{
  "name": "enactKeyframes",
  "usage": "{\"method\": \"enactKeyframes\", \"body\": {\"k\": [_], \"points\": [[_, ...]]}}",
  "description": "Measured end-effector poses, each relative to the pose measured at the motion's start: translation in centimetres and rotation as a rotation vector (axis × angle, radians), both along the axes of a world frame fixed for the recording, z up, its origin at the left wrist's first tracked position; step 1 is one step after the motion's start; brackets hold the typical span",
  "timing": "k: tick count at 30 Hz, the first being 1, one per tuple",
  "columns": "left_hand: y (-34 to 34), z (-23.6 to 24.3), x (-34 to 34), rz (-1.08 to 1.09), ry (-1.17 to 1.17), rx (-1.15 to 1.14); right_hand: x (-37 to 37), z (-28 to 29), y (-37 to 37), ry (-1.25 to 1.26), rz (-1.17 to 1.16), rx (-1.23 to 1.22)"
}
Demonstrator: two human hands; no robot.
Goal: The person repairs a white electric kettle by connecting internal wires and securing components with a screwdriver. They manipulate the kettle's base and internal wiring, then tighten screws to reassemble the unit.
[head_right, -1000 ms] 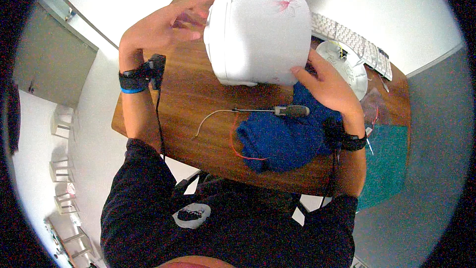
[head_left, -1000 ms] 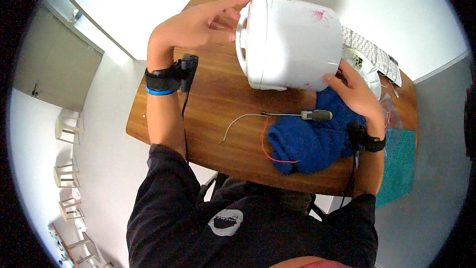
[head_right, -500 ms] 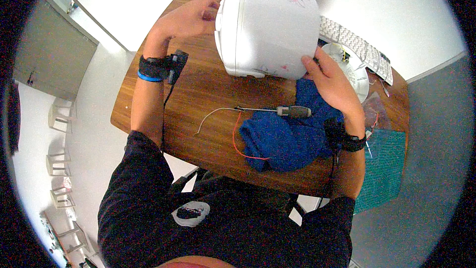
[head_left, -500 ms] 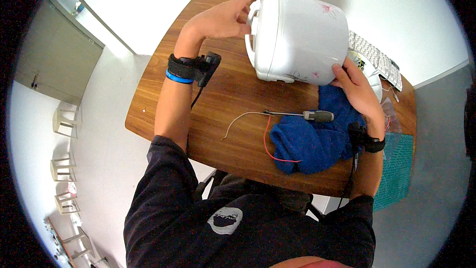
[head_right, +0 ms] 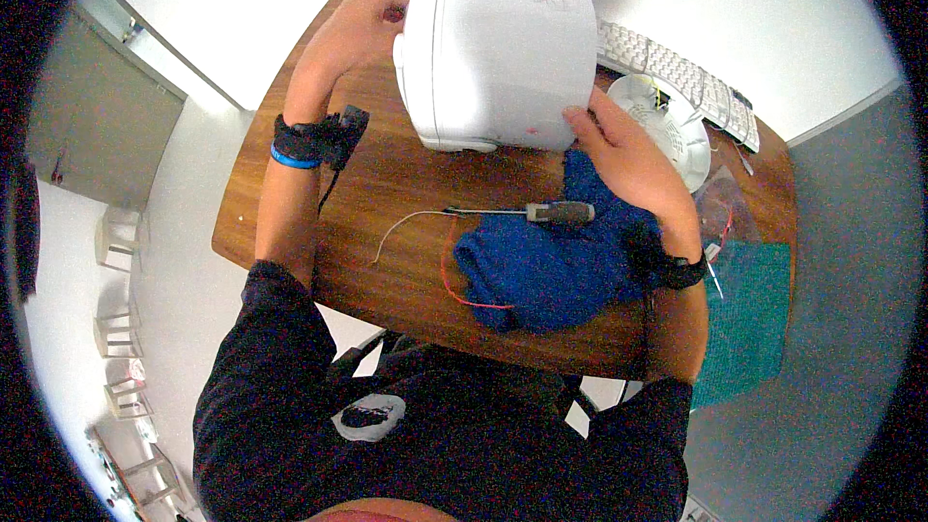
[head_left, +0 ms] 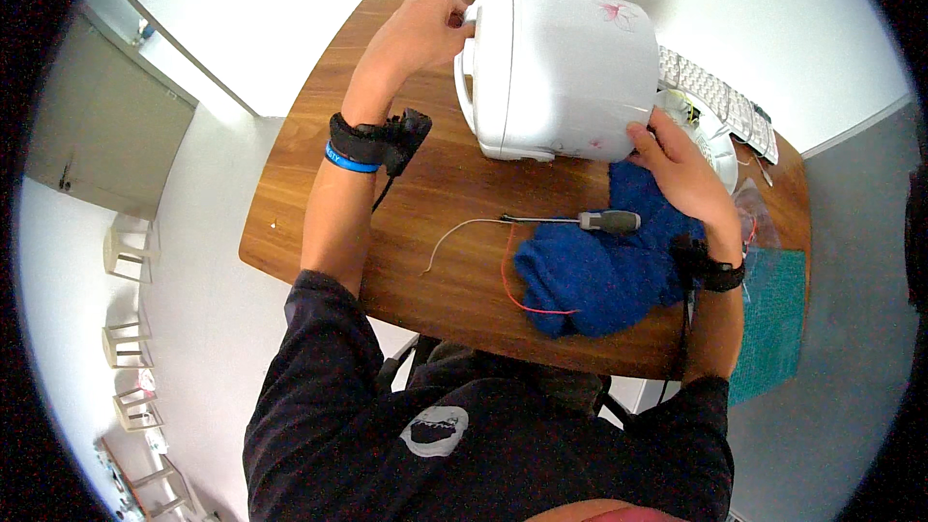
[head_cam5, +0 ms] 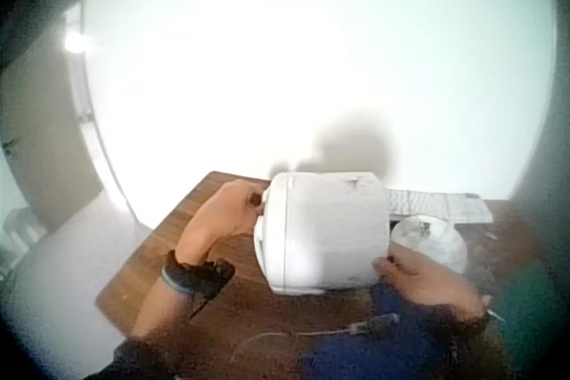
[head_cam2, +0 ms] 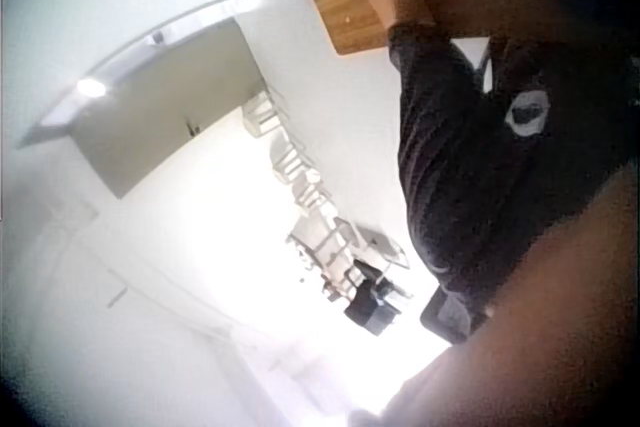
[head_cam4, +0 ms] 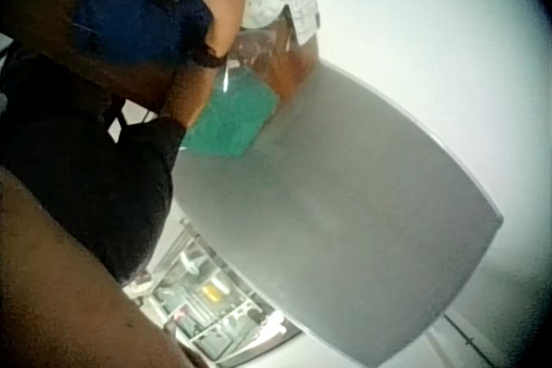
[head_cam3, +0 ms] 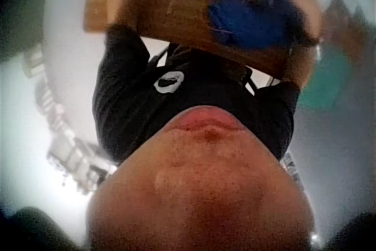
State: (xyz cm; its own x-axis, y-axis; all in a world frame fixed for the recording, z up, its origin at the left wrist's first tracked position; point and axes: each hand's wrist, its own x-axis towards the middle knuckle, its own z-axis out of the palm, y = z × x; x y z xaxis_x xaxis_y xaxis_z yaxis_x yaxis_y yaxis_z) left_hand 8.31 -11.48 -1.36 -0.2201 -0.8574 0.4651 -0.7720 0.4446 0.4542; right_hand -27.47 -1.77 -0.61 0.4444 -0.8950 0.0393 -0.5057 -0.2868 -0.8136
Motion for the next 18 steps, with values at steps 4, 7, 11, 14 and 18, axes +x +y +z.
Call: {"method": "enactKeyframes", "body": {"k": [4, 7, 11, 14, 18], "points": [[-0.3, -0.1, -0.1, 0.047, -0.05, -0.008, -0.4, -0.9, -0.4, 0.014, 0.04, -0.099], [-0.4, -0.6, 1.1, 0.041, -0.006, -0.001, 0.4, -0.4, 0.2, -0.005, 0.034, -0.032], [-0.2, 0.1, 2.6, 0.072, -0.088, -0.006, 0.6, -0.7, 0.2, 0.015, 0.014, -0.019], [1.0, 1.5, 4.9, 0.114, -0.156, 0.044, 1.0, -0.5, 0.3, 0.015, -0.006, -0.001], [3.9, 4.1, 6.0, 0.397, -0.371, 0.231, 0.7, -1.4, -0.2, 0.046, -0.025, 0.005]]}}
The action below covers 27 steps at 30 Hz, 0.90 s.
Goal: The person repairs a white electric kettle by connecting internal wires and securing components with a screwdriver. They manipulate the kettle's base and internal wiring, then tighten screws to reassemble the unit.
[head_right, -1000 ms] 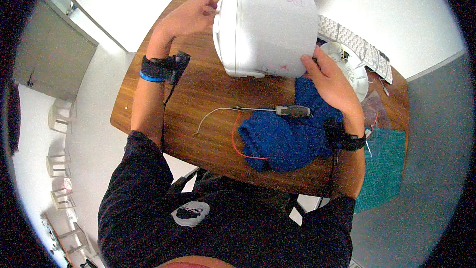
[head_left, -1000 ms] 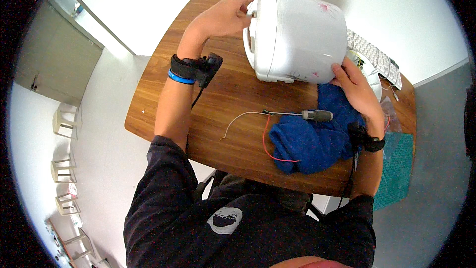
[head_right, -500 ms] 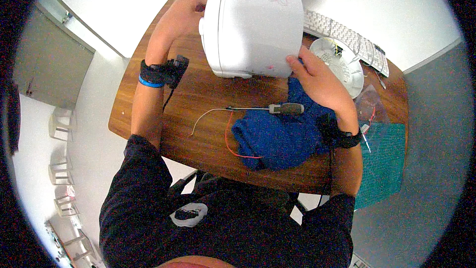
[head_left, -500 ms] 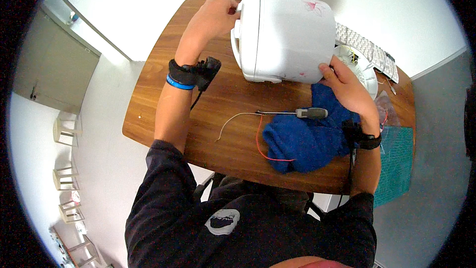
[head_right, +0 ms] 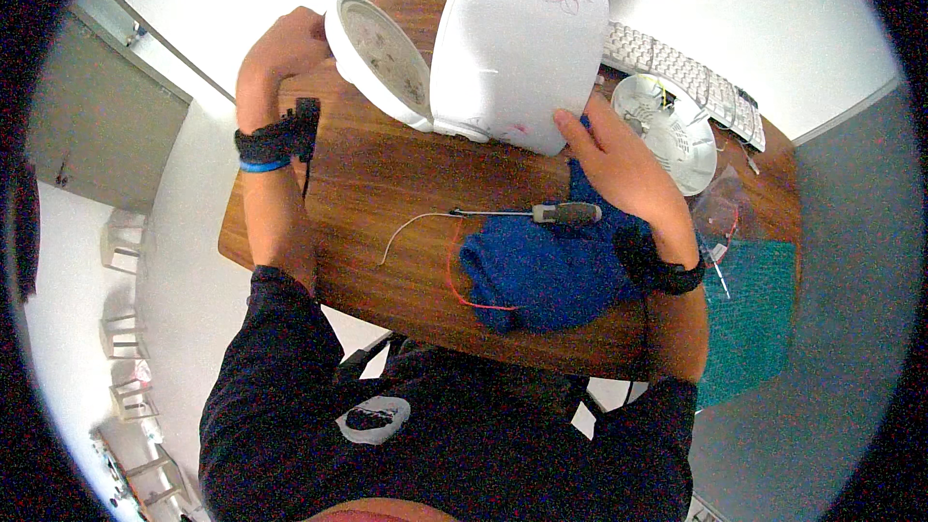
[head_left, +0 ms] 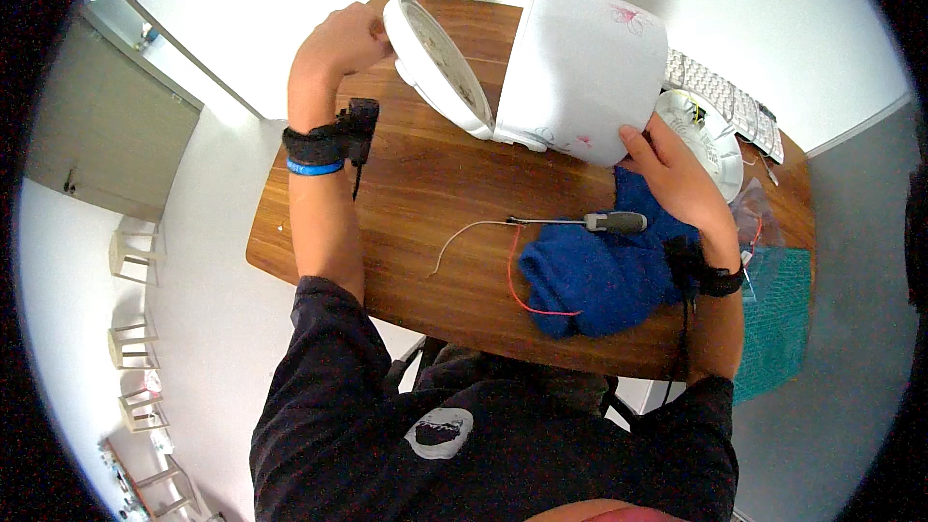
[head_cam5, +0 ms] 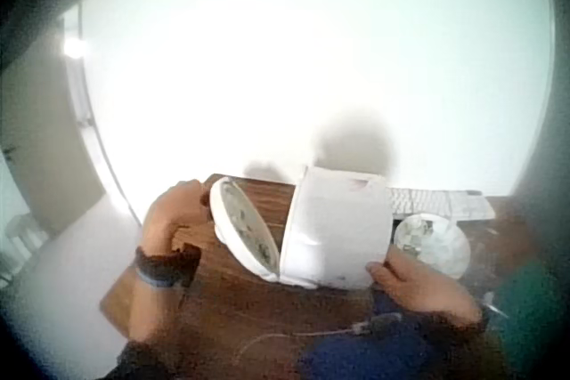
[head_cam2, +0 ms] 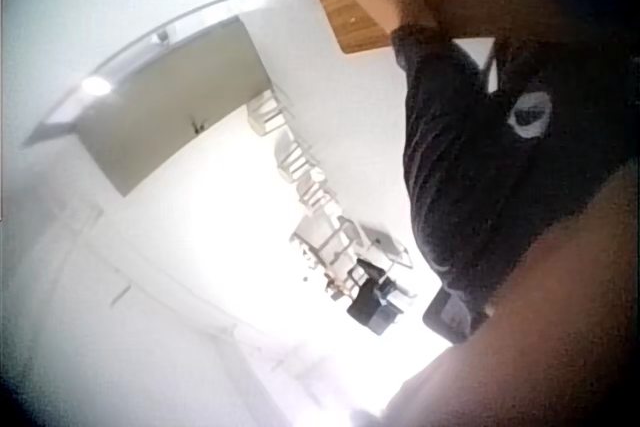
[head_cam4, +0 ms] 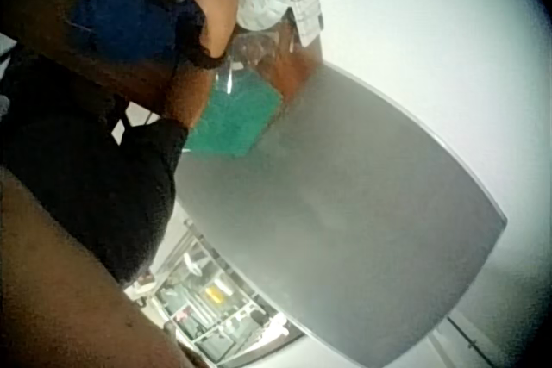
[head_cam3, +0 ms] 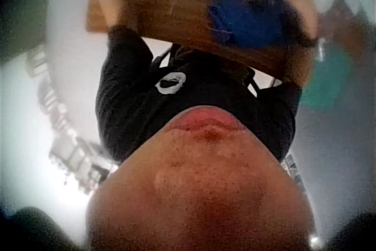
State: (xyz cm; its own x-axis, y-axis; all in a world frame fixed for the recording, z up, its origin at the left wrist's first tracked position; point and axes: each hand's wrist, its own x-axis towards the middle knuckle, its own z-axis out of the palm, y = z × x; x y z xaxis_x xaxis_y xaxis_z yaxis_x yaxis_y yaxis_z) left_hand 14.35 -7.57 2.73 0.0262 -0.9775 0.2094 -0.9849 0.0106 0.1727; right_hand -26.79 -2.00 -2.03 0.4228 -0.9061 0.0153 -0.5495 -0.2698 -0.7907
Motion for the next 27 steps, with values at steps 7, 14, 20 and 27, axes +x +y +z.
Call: {"method": "enactKeyframes", "body": {"k": [7, 14, 20, 27], "points": [[4.7, 3.3, -1.8, -0.113, -0.01, -0.415, 1.1, -0.4, 0.8, -0.073, 0.068, -0.149], [5.3, 0.8, -9.9, -0.605, 0.118, -0.373, 1.9, -0.1, 1.0, -0.074, 0.065, -0.118], [6.2, 2.9, -11.0, -0.426, 0.15, 0.066, 2.2, 0.0, 1.7, -0.138, 0.064, -0.007], [3.1, -0.5, -6.8, -0.547, 0.186, 0.064, 3.7, -0.8, 2.0, -0.164, 0.161, -0.049]]}}
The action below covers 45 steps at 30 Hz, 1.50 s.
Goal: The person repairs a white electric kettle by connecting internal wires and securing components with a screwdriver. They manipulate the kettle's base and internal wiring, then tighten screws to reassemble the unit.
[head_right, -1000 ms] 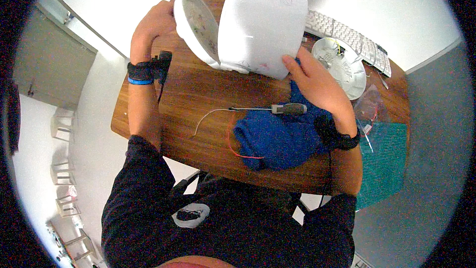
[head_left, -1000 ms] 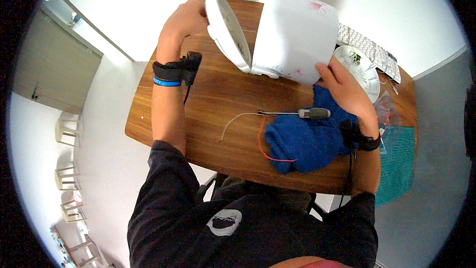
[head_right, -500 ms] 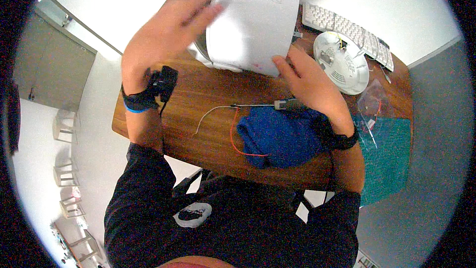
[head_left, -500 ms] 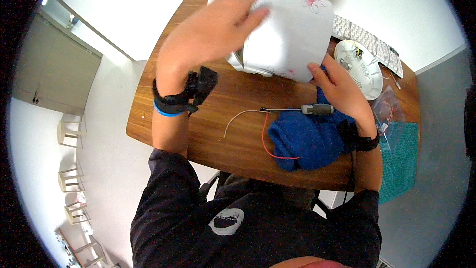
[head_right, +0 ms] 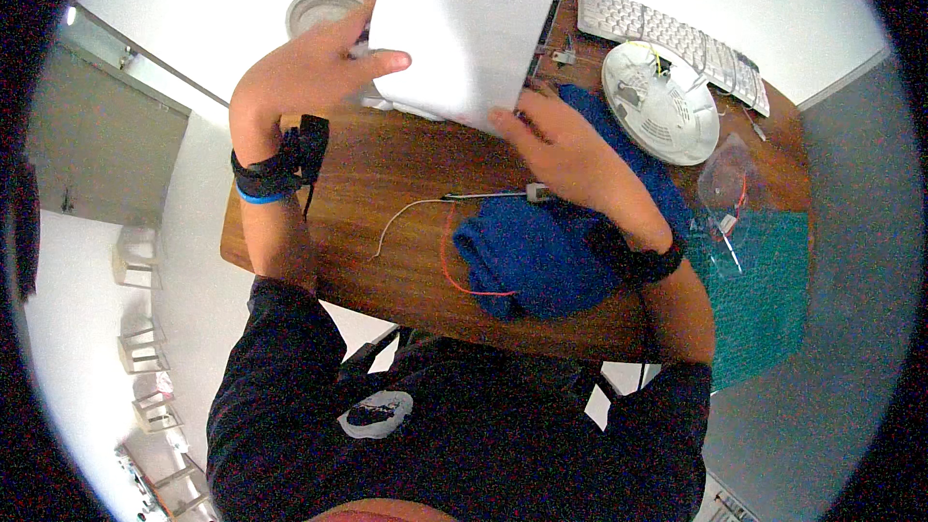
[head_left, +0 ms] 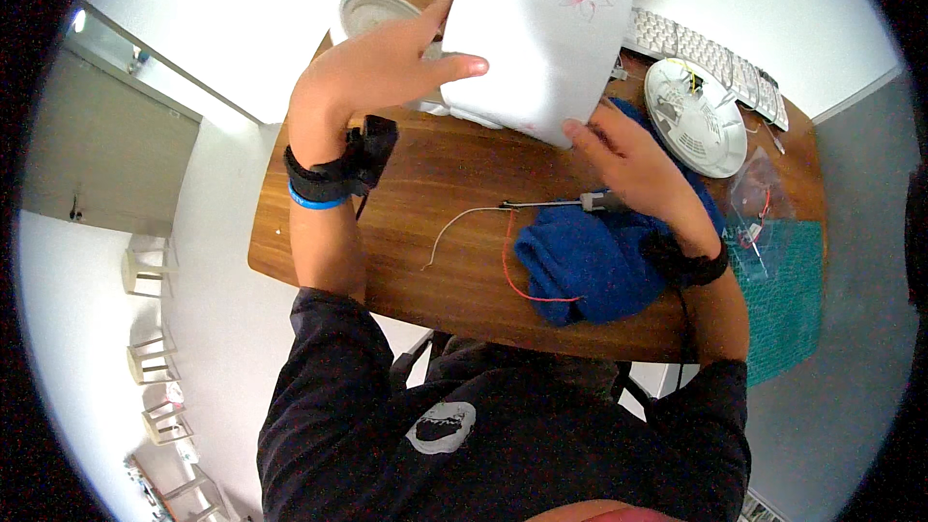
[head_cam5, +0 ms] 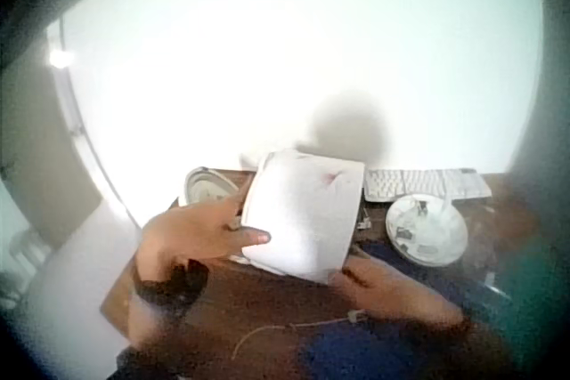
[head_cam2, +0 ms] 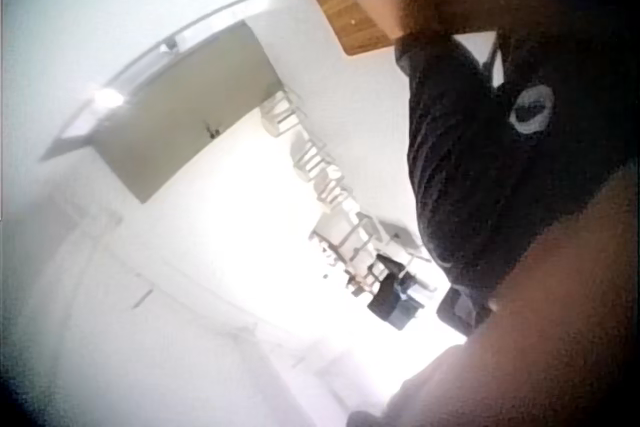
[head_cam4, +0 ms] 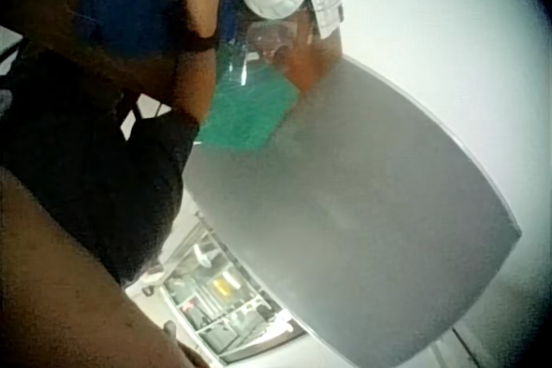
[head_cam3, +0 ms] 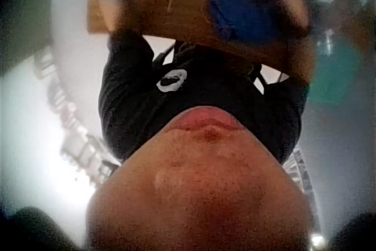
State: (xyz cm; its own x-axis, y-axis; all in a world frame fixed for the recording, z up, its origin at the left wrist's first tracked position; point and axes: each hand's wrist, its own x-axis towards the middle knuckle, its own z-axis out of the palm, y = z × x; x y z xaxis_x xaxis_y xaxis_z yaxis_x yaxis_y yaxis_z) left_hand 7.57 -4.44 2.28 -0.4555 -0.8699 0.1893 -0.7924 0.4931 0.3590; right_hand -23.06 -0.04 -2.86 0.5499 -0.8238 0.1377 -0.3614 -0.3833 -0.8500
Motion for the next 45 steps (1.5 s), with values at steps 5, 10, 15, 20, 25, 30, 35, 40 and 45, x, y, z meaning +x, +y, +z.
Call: {"method": "enactKeyframes", "body": {"k": [5, 10, 15, 20, 25, 30, 35, 40, 45], "points": [[-0.9, -0.2, 1.3, 0.007, -0.109, 0.27, -0.3, -2.0, -0.3, 0.047, 0.164, -0.206], [-2.5, -2.1, 4.4, -0.049, -0.188, 0.365, -1.4, -0.3, -2.2, 0.185, 0.162, -0.106], [-2.0, -0.4, 2.7, -0.089, -0.012, 0.427, -2.5, -1.9, -5.6, 0.02, -0.244, -0.662], [-1.8, 0.4, 2.2, -0.075, 0.115, 0.535, -1.4, -1.3, -7.6, -0.008, -0.211, -0.851], [-1.2, 0.2, 2.1, -0.092, 0.273, 0.36, -1.4, 0.1, -7.6, 0.015, -0.071, -0.705], [-2.8, -0.7, 2.2, 0.224, 0.695, 0.387, -1.9, -0.8, -8.4, 0.039, -0.027, -0.716], [-2.2, -0.1, 0.3, 0.273, 0.911, 0.444, -2.9, -3.8, -10.8, 0.134, -0.058, -0.764], [-1.8, 1.0, 0.9, 0.224, 0.946, 0.534, -2.2, -3.9, -10.4, 0.052, -0.091, -0.863], [-2.2, 0.8, 0.7, 0.191, 0.976, 0.569, -1.3, -5.5, -12.5, 0.236, -0.112, -0.831]]}}
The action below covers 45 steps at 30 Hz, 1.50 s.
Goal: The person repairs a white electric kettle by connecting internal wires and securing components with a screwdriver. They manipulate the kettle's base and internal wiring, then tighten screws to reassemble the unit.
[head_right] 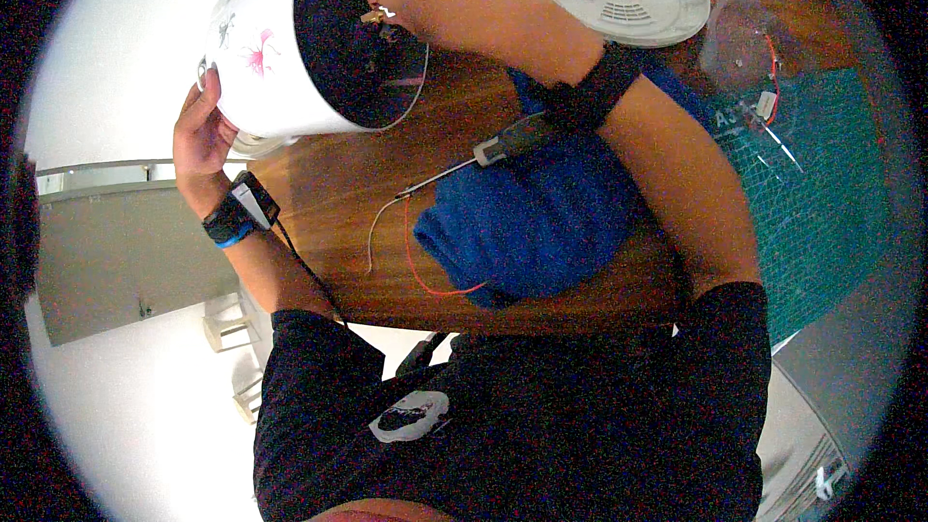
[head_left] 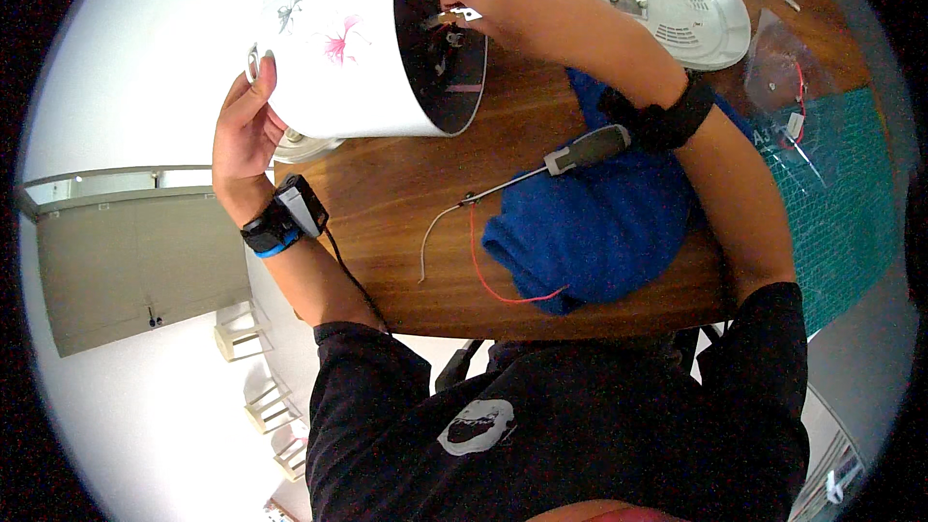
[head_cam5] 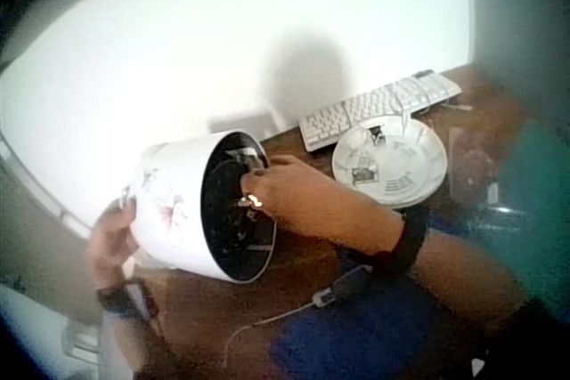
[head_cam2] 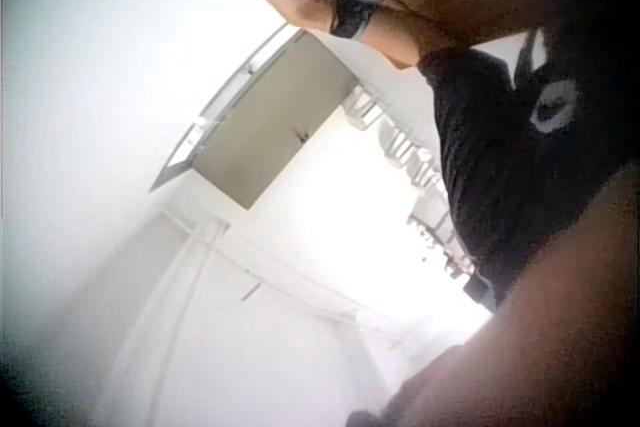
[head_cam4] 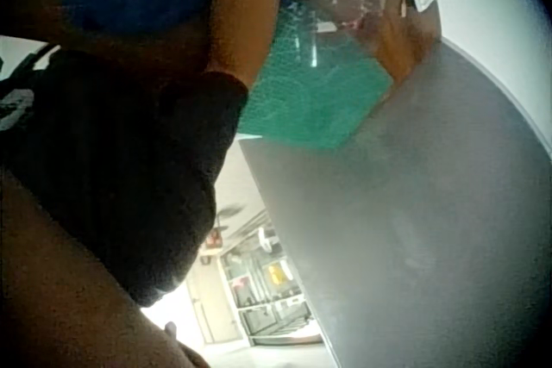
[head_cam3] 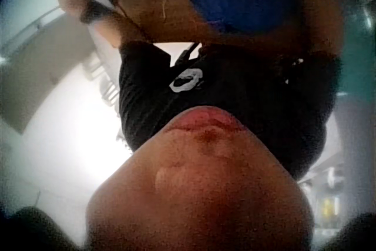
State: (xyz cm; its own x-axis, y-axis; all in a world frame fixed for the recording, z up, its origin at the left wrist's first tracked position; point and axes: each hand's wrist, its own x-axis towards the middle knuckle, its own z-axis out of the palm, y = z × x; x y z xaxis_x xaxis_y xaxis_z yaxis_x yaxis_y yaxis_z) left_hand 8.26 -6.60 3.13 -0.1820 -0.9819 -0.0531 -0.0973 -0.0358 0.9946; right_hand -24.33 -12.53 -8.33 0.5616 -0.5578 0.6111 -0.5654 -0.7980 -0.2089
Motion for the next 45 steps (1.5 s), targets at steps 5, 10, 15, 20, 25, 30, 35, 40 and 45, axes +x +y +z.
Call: {"method": "enactKeyframes", "body": {"k": [5, 10, 15, 20, 25, 30, 35, 40, 45], "points": [[0.0, 0.1, 0.1, -0.066, -0.006, 0.0, 0.6, 0.0, 1.1, -0.072, -0.051, 0.074], [0.2, 0.5, 0.4, -0.036, -0.023, 0.003, 1.3, 0.5, 1.8, -0.17, -0.013, 0.181], [0.4, 0.3, -0.7, -0.013, -0.03, -0.018, 1.1, 1.3, 2.8, -0.066, -0.004, 0.296], [0.4, 0.5, -0.4, -0.035, -0.072, -0.019, 0.2, 1.7, 3.6, 0.004, 0.066, 0.425], [0.4, 0.6, 0.1, -0.034, -0.104, -0.002, -1.5, 1.9, 1.8, 0.032, 0.194, 0.282], [0.7, 0.7, -0.4, -0.032, -0.126, -0.011, -1.3, 3.1, 1.6, -0.038, 0.166, 0.389], [0.1, 0.6, 0.9, -0.061, -0.204, 0.042, -1.6, 3.5, 4.0, -0.033, 0.008, 0.149], [0.6, 0.7, -1.1, 0.018, -0.183, -0.015, -1.7, -0.2, 1.9, -0.058, -0.04, 0.263], [1.1, 0.9, -0.2, 0.047, -0.202, -0.014, -0.7, 2.0, 2.9, 0.041, -0.102, 0.515]]}}
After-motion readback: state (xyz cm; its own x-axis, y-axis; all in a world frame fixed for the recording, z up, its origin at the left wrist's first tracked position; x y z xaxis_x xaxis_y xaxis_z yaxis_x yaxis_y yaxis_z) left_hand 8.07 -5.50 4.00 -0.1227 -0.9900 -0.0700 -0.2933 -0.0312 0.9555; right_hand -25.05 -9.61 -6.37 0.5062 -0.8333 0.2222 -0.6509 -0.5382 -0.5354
